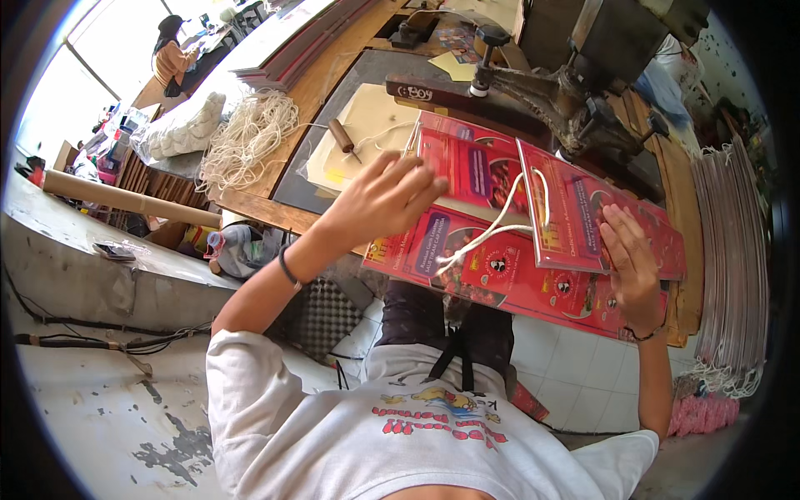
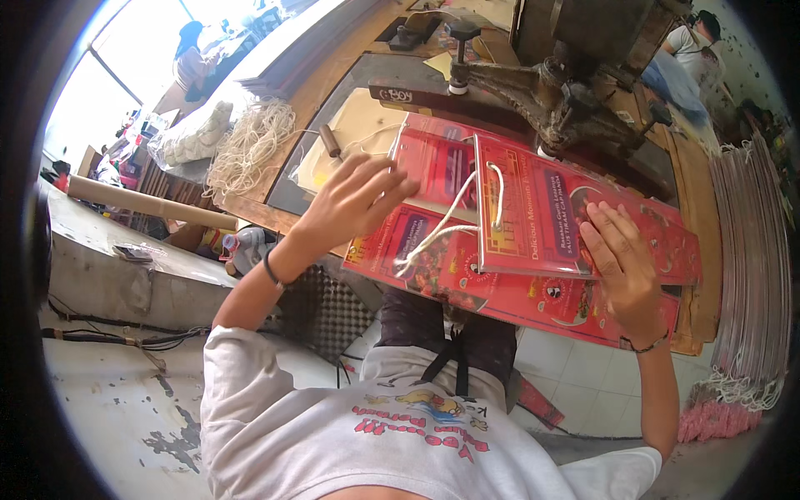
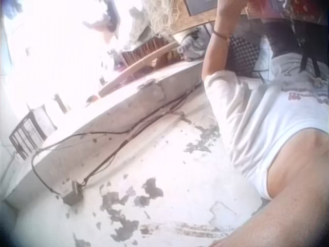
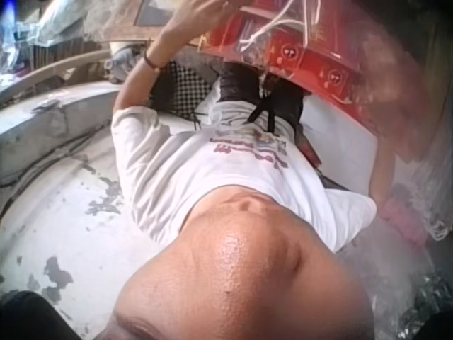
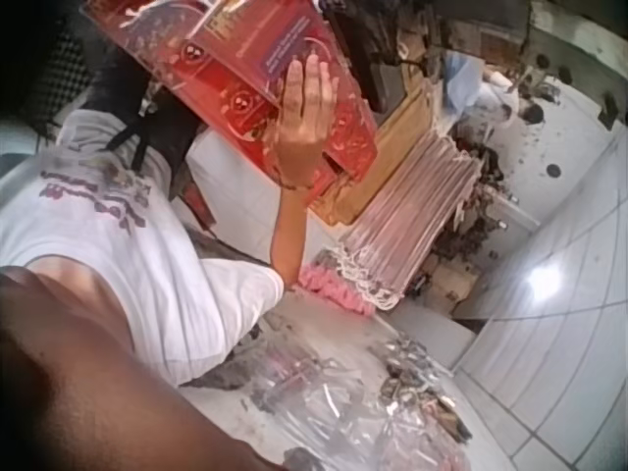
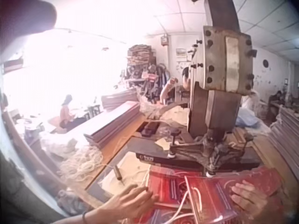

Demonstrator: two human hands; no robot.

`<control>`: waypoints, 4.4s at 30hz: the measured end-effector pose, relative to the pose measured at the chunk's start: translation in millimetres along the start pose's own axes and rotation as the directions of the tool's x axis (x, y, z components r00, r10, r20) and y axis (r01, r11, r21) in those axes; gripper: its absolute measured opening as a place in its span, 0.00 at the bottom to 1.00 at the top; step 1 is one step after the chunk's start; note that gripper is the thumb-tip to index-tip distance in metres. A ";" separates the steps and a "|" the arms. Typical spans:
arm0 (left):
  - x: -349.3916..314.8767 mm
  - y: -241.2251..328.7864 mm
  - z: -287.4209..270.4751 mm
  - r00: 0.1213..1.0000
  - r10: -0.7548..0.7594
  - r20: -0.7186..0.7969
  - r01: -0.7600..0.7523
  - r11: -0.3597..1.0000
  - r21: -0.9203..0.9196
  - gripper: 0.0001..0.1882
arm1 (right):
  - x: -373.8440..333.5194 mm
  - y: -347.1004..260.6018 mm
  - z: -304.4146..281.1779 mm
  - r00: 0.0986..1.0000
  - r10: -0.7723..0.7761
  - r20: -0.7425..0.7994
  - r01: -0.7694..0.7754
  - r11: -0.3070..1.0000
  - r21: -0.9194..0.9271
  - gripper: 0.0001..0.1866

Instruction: The person threads a white cord through holes in red and yellow paper cards, tying the cord into a loop on each card before setting it aside.

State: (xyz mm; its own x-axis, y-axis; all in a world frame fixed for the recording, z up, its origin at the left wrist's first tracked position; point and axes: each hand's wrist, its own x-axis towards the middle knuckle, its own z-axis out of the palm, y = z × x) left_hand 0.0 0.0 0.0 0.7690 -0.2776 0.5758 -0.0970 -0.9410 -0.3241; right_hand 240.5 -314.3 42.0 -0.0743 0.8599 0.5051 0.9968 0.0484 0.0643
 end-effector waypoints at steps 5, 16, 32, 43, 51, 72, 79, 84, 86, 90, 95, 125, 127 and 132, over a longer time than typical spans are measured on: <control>-28.9 54.7 -27.5 0.987 -0.100 -0.128 0.075 0.979 -0.191 0.11 | 7.8 -6.9 -3.6 0.996 -0.041 0.085 0.038 0.999 0.034 0.26; -73.1 149.0 -35.7 0.789 -0.600 -0.132 0.501 0.753 -0.427 0.18 | 63.7 -16.1 72.0 0.995 -0.084 0.047 0.091 0.982 -0.168 0.24; -102.1 39.9 -53.1 0.663 -0.748 -0.036 0.699 0.635 -0.329 0.15 | 111.7 -100.5 107.4 0.880 -0.307 0.363 0.181 0.922 0.341 0.31; -86.9 -141.7 19.3 0.727 -0.598 0.337 0.626 0.779 0.033 0.09 | 112.6 -77.7 140.5 0.994 -0.071 0.086 0.019 0.868 0.496 0.20; -81.8 -125.4 -19.9 0.315 -0.850 -0.422 0.861 0.443 -0.249 0.07 | 113.6 -85.0 128.1 0.978 -0.125 0.166 0.064 0.941 0.332 0.35; -21.4 74.2 -41.8 0.826 -0.555 0.099 0.508 0.658 -0.556 0.26 | 79.1 -53.1 2.6 0.905 0.391 0.169 -0.027 -0.343 0.939 0.07; -49.2 71.4 -30.3 0.784 -0.563 0.263 0.621 0.720 -0.309 0.32 | 62.4 6.2 -108.6 0.538 0.756 -0.373 -0.002 0.444 0.896 0.12; -56.2 87.5 -19.7 0.866 -0.468 0.176 0.500 0.798 -0.336 0.27 | 78.8 -28.8 -62.2 0.905 0.425 -0.010 -0.317 0.691 0.649 0.21; -60.0 101.5 -10.9 0.878 -0.470 0.094 0.474 0.820 -0.321 0.25 | 103.6 -56.5 -36.4 0.928 0.364 0.080 -0.350 0.780 0.519 0.19; -69.6 132.0 -14.7 0.861 -0.508 -0.027 0.469 0.814 -0.344 0.22 | 122.5 -66.0 18.4 0.941 0.260 0.218 -0.338 0.675 0.656 0.11; -70.3 161.2 -16.1 0.631 -0.765 -0.127 0.546 0.555 -0.627 0.20 | 117.4 -89.1 78.8 0.986 -0.067 0.155 -0.042 0.794 0.606 0.08; -73.2 198.7 -10.3 0.262 -0.693 0.672 0.003 -0.696 -0.718 0.20 | 91.5 -114.3 116.8 0.929 -0.361 0.079 0.220 0.711 0.668 0.14; -71.6 195.5 -9.5 0.273 -0.720 0.638 0.069 -0.646 -0.760 0.18 | 92.1 -113.5 114.9 0.927 -0.365 0.084 0.221 0.715 0.663 0.14; -74.1 193.7 -4.7 0.266 -0.752 0.604 0.109 -0.599 -0.794 0.15 | 91.7 -113.1 111.8 0.918 -0.387 0.085 0.259 0.748 0.611 0.15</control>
State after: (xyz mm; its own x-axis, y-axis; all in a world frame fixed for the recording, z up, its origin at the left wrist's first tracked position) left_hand -78.8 -162.6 -102.0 0.6586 0.7504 -0.0565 -0.3597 0.3798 0.8522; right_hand 124.5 -184.1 -15.2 -0.4515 0.8141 0.3652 0.7453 0.5691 -0.3473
